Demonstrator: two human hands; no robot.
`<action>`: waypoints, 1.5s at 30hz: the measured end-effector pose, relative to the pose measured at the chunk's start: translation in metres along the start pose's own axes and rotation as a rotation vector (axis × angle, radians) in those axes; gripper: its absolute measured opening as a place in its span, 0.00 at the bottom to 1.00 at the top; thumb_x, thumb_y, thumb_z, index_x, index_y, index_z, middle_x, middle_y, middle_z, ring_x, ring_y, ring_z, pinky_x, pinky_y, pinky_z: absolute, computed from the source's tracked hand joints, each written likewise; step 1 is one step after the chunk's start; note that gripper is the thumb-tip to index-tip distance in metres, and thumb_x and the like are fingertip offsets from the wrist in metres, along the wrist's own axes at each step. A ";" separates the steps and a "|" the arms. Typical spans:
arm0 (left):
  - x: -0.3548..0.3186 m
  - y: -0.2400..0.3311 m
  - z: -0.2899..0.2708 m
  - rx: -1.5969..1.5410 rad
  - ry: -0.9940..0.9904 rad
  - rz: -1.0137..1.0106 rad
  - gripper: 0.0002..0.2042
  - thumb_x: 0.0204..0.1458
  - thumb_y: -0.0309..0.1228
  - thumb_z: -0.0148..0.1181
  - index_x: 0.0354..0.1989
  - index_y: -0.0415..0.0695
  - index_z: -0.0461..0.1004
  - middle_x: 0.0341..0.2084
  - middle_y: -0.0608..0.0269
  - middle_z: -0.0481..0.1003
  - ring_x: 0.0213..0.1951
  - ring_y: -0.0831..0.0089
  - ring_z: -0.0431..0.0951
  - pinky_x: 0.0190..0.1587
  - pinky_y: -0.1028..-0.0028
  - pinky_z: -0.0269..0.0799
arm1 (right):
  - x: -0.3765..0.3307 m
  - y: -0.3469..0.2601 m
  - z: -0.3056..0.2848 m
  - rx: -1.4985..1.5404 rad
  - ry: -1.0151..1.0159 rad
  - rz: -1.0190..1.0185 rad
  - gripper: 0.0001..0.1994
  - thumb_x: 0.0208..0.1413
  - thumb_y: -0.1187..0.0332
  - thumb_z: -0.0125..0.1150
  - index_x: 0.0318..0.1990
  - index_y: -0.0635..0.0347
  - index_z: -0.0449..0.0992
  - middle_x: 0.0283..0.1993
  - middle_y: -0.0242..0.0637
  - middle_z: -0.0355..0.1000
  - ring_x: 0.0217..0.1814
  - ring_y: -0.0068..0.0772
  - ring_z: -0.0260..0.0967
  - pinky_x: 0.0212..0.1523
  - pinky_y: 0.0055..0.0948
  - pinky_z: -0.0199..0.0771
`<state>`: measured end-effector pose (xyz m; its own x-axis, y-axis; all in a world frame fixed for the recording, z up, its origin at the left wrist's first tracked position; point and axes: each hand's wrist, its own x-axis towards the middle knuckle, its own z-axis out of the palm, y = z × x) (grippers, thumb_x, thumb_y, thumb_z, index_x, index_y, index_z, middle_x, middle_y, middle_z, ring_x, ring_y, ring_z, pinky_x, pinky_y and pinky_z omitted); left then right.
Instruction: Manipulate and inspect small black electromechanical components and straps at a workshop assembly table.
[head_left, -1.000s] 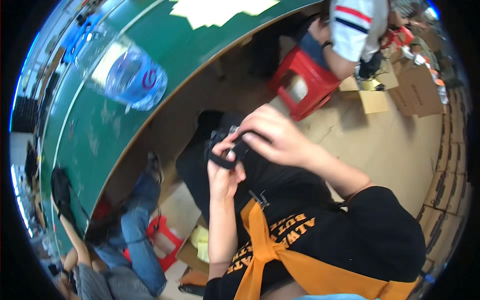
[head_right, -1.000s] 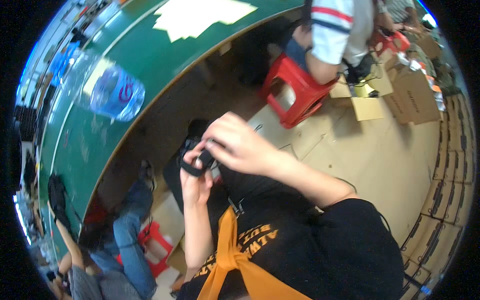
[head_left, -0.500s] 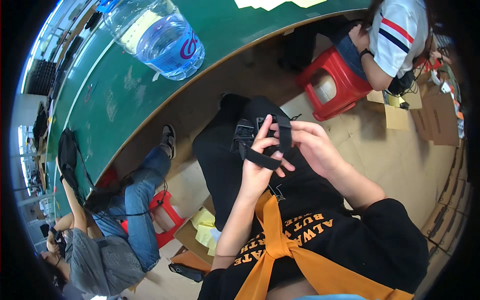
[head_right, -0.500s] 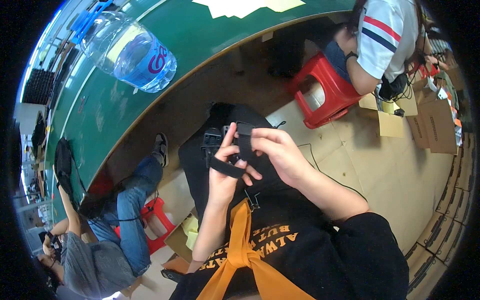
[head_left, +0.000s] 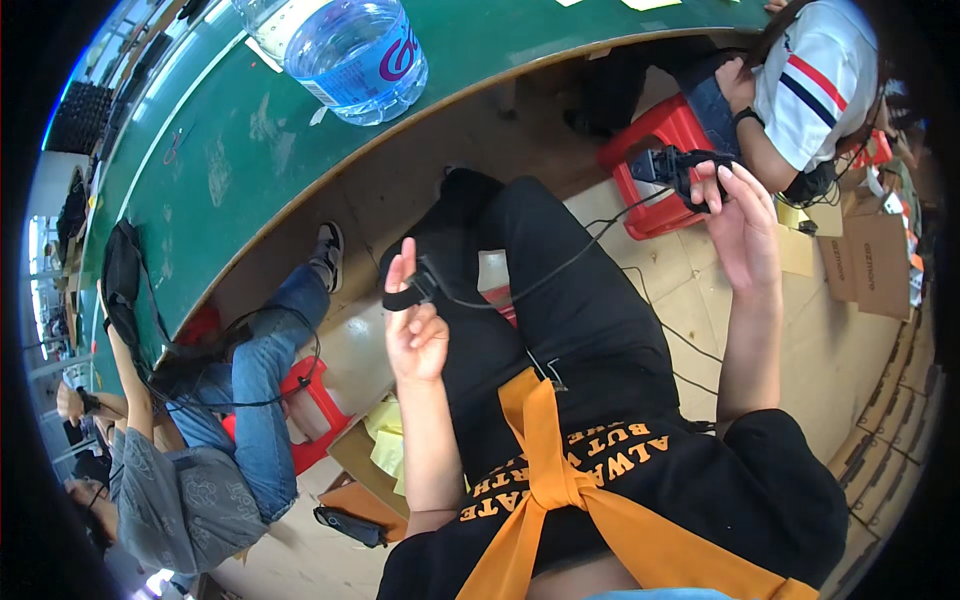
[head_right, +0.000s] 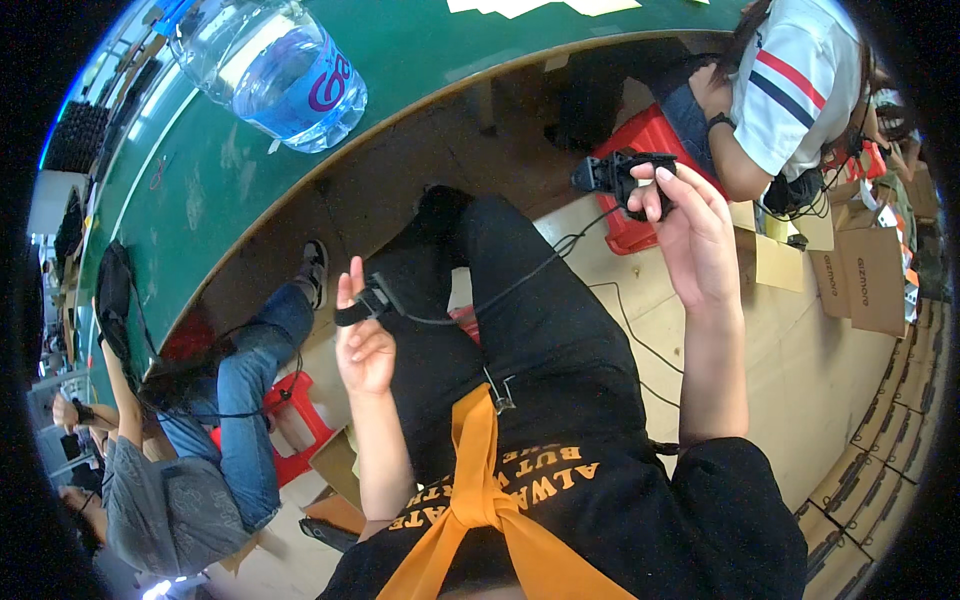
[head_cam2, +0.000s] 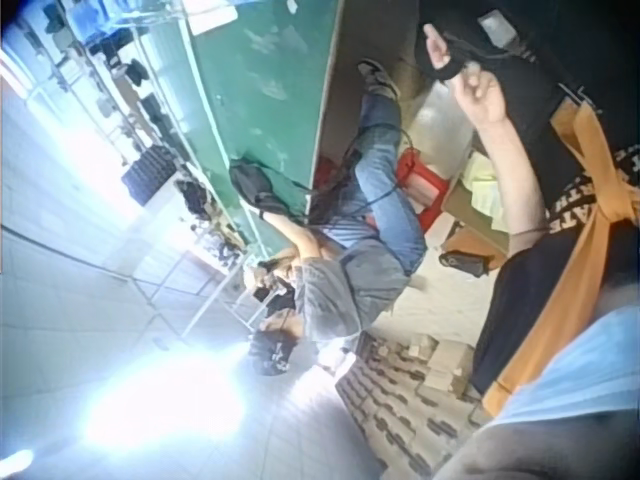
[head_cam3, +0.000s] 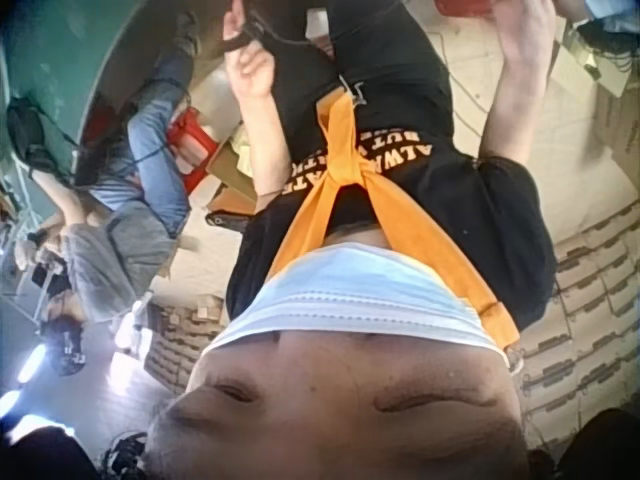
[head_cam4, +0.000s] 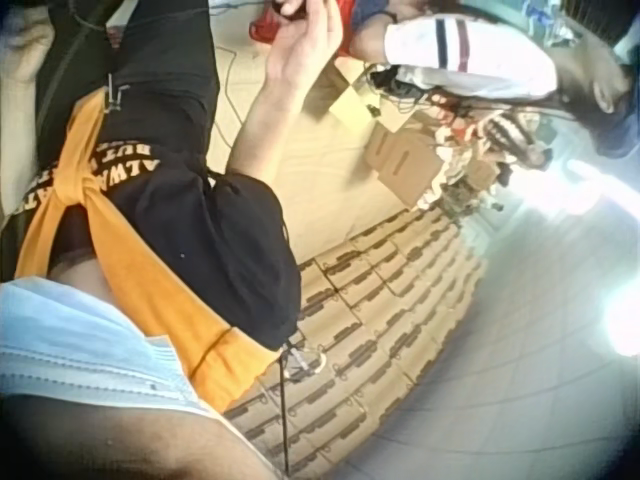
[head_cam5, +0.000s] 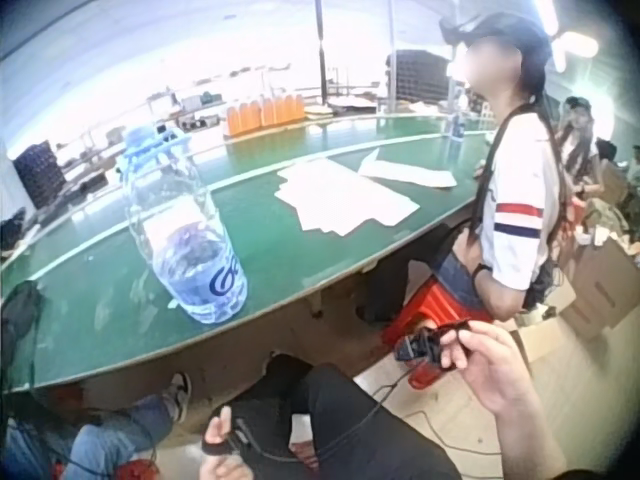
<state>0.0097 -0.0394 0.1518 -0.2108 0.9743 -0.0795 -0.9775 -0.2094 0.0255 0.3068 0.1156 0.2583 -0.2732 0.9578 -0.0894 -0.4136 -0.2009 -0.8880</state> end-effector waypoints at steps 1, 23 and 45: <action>-0.001 0.007 -0.003 0.099 -0.006 0.000 0.22 0.54 0.19 0.31 0.59 0.38 0.47 0.63 0.67 0.40 0.22 0.76 0.71 0.16 0.87 0.68 | 0.001 -0.002 0.000 -0.161 0.014 -0.035 0.10 0.54 0.70 0.47 0.37 0.70 0.71 0.21 0.30 0.63 0.32 0.23 0.62 0.39 0.22 0.59; -0.025 0.009 -0.024 -0.505 0.352 -0.028 0.14 0.54 0.22 0.40 0.49 0.35 0.62 0.57 0.59 0.55 0.27 0.72 0.72 0.24 0.81 0.76 | -0.006 -0.010 0.006 -0.464 0.029 -0.006 0.11 0.52 0.68 0.50 0.35 0.69 0.74 0.26 0.38 0.73 0.29 0.16 0.67 0.22 0.10 0.58; -0.039 -0.016 -0.003 -0.356 -0.085 -0.151 0.15 0.55 0.30 0.41 0.49 0.37 0.59 0.30 0.58 0.72 0.12 0.75 0.67 0.10 0.84 0.65 | 0.010 0.002 0.016 1.083 -1.369 -0.112 0.23 0.53 0.62 0.39 0.17 0.73 0.70 0.07 0.37 0.60 0.12 0.26 0.64 0.11 0.19 0.65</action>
<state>0.0334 -0.0745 0.1519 -0.0776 0.9966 0.0269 -0.9421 -0.0644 -0.3290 0.2891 0.1211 0.2629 -0.4413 0.2407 0.8645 -0.6667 -0.7327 -0.1363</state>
